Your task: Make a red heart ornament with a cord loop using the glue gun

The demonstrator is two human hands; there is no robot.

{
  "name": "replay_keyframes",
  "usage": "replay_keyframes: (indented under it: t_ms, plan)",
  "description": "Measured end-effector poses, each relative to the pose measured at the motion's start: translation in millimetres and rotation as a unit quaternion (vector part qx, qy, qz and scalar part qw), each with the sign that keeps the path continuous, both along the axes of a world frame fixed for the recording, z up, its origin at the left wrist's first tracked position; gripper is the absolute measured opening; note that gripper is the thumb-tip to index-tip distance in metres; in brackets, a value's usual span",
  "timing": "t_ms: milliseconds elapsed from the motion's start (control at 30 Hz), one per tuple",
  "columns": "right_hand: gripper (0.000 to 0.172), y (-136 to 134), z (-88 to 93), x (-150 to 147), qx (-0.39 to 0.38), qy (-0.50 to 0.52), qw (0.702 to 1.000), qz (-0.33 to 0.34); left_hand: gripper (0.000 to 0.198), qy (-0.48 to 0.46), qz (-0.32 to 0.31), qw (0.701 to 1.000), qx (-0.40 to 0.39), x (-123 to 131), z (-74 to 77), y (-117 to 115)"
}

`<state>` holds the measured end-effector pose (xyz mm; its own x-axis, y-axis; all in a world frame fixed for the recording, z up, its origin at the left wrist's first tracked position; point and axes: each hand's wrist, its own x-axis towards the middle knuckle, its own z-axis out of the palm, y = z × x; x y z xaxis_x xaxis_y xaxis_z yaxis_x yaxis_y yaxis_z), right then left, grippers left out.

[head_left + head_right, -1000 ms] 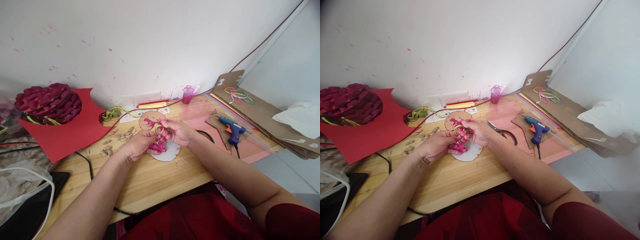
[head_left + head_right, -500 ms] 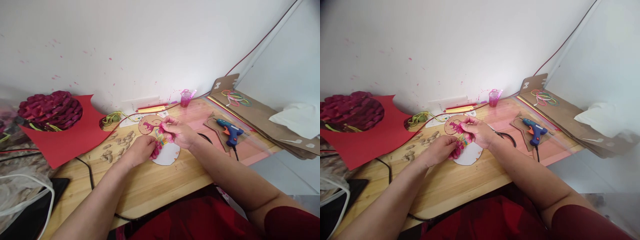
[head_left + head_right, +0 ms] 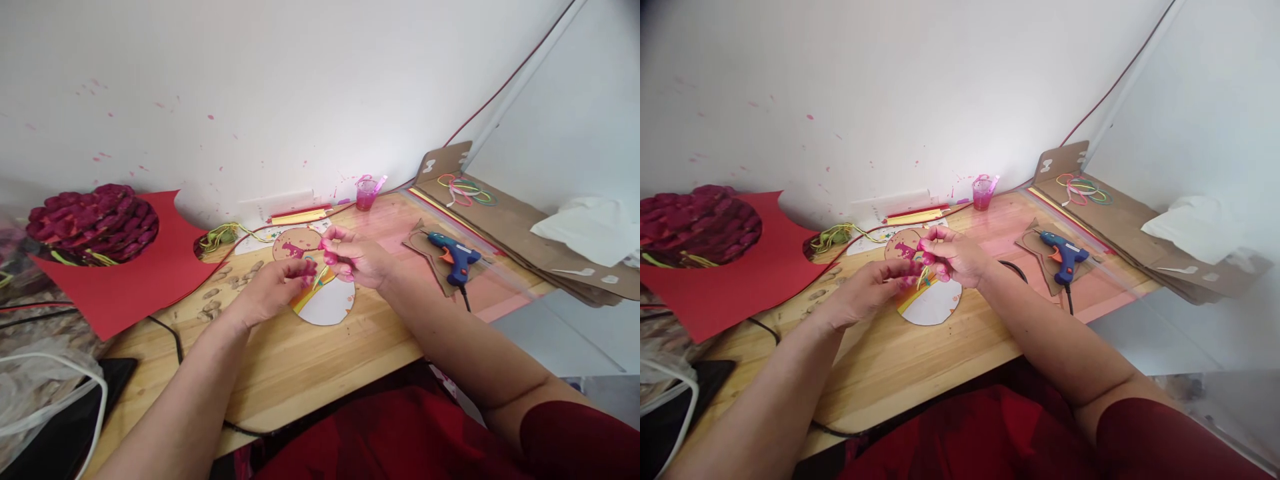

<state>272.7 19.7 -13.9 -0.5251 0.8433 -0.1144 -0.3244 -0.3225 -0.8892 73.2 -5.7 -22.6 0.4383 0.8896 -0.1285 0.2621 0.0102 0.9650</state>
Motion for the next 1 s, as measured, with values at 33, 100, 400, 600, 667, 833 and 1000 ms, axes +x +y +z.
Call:
replay_keyframes:
  t_ms: [33, 100, 400, 600, 667, 833, 1000]
  plan:
    - [0.025, 0, 0.1, 0, 0.001, -0.005, 1.0, 0.007, 0.028, -0.014, 0.033, 0.999, 0.006, -2, 0.2, 2]
    - [0.024, 0, -0.7, 0, 0.006, -0.013, 1.0, 0.021, 0.034, -0.063, 0.073, 0.995, -0.018, -4, -1.5, 3]
    - [0.019, 1, -4.4, -2, 0.015, -0.009, 0.998, 0.054, 0.035, -0.174, -0.014, 0.965, -0.197, 12, -7.9, -7]
    - [0.016, 1, -1.5, -1, 0.005, -0.028, 0.999, 0.04, 0.04, -0.137, -0.028, 0.961, -0.24, 11, -9.0, -9]
    - [0.016, 1, -1.6, -1, 0.001, -0.033, 0.999, 0.043, 0.04, -0.137, -0.029, 0.959, -0.246, 12, -9.2, -9]
    - [0.016, 0, -2.3, -1, 0.004, -0.026, 0.999, 0.046, 0.038, -0.13, -0.025, 0.958, -0.253, 14, -6.0, -11]
    - [0.014, 0, 0.1, -3, -0.007, -0.021, 1.0, 0.017, 0.044, -0.11, -0.01, 0.968, -0.225, 16, -8.6, -12]
